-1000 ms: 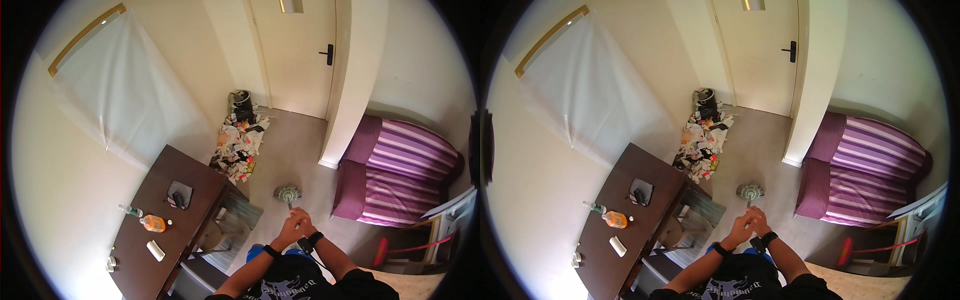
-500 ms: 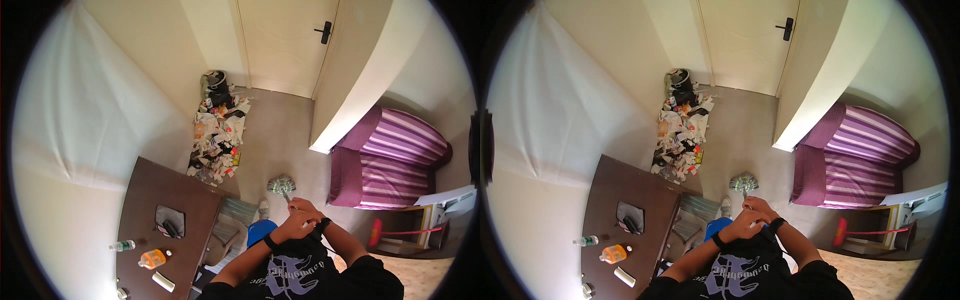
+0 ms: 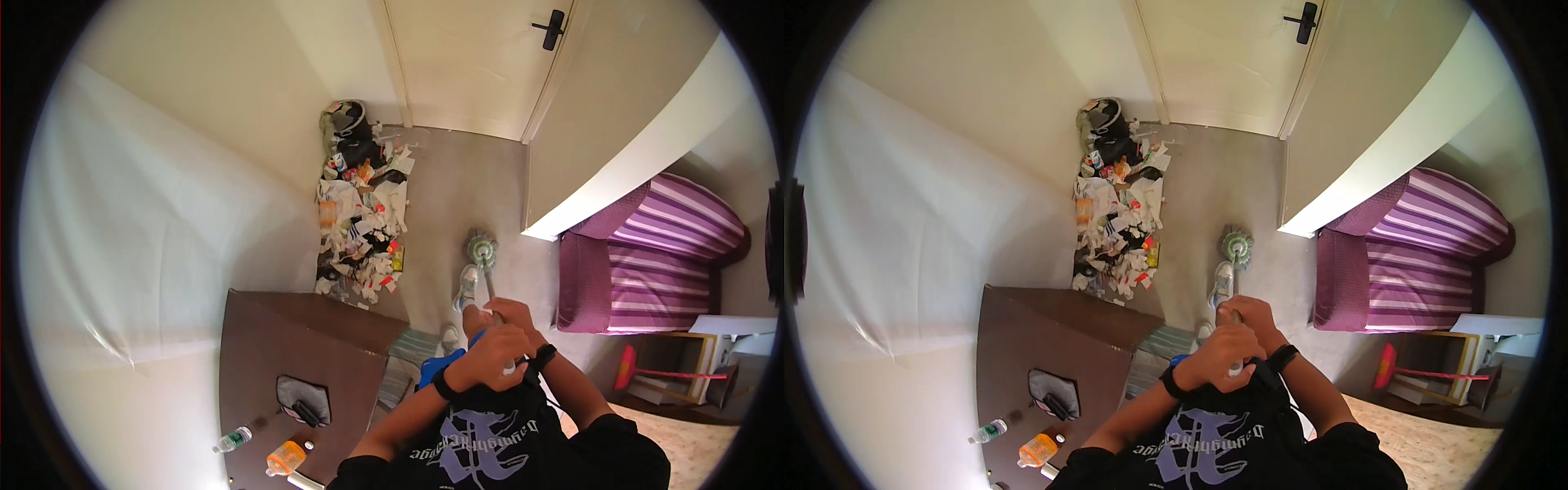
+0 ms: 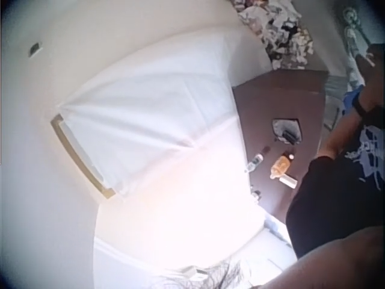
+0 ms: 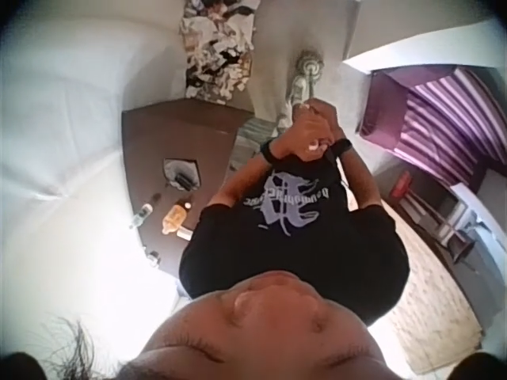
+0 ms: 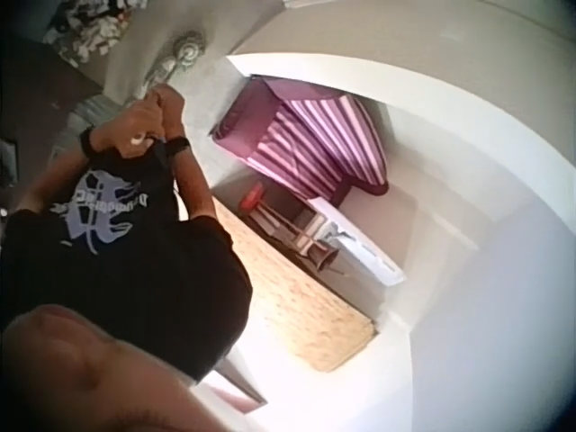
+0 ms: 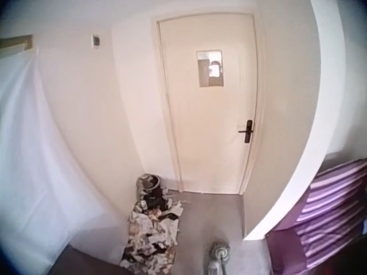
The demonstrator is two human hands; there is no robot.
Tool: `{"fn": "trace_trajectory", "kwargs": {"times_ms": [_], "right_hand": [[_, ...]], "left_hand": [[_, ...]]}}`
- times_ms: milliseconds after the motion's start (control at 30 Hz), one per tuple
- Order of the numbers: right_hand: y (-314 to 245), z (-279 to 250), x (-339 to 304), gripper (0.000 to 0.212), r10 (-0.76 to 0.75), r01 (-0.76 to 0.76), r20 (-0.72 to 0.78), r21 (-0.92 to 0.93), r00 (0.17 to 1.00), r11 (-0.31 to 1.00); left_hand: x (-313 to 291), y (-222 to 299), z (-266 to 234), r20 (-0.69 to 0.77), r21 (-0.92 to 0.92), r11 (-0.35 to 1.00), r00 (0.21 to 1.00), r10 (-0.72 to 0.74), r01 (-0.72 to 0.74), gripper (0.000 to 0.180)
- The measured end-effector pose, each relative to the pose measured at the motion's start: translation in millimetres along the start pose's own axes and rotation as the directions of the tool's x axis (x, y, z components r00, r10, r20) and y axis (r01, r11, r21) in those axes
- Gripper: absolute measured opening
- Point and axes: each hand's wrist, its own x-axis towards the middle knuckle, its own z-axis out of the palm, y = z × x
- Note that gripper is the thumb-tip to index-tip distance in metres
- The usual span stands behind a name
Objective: The recorder is mopping the floor of a cluttered room using a spin mop.
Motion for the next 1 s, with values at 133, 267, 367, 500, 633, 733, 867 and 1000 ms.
{"fn": "trace_trajectory", "kwargs": {"times_ms": [133,267,367,500,633,733,867,1000], "right_hand": [[36,-40,44,0.023,0.133,-0.139,-0.067,-0.105,0.989,0.985],[81,-75,57,0.035,0.075,-0.078,-0.091,-0.034,0.993,0.996],[133,-95,56,0.037,-0.139,0.101,-0.117,-0.277,0.983,0.955],[138,-135,59,0.033,0.237,-0.252,-0.087,-0.278,0.968,0.927],[152,-134,54,0.028,0.221,-0.340,-0.380,-0.280,0.898,0.898],[140,-133,61,0.027,0.434,-0.580,-0.455,-0.251,0.778,0.775],[142,-129,75,0.023,0.381,-0.698,-0.738,-0.167,0.557,0.696],[161,-122,109,0.019,0.397,-0.770,-0.854,-0.007,0.337,0.639]], "left_hand": [[61,-40,-17,0.000,-0.027,0.995,0.996,-0.092,0.092,0.023],[128,-78,-16,0.159,-0.103,0.988,0.982,-0.098,0.115,0.028],[198,-98,-18,0.374,-0.214,0.964,0.925,-0.070,0.159,0.028],[238,-127,0,0.500,-0.247,0.958,0.866,0.000,0.143,0.023],[275,-143,4,0.748,-0.238,0.927,0.664,-0.014,0.288,0.023],[299,-155,4,0.881,-0.217,0.913,0.473,0.031,0.345,0.021],[319,-184,14,0.951,-0.286,0.807,0.254,0.174,0.517,0.019],[357,-203,18,0.932,-0.361,0.876,0.128,0.338,0.319,0.014]]}}
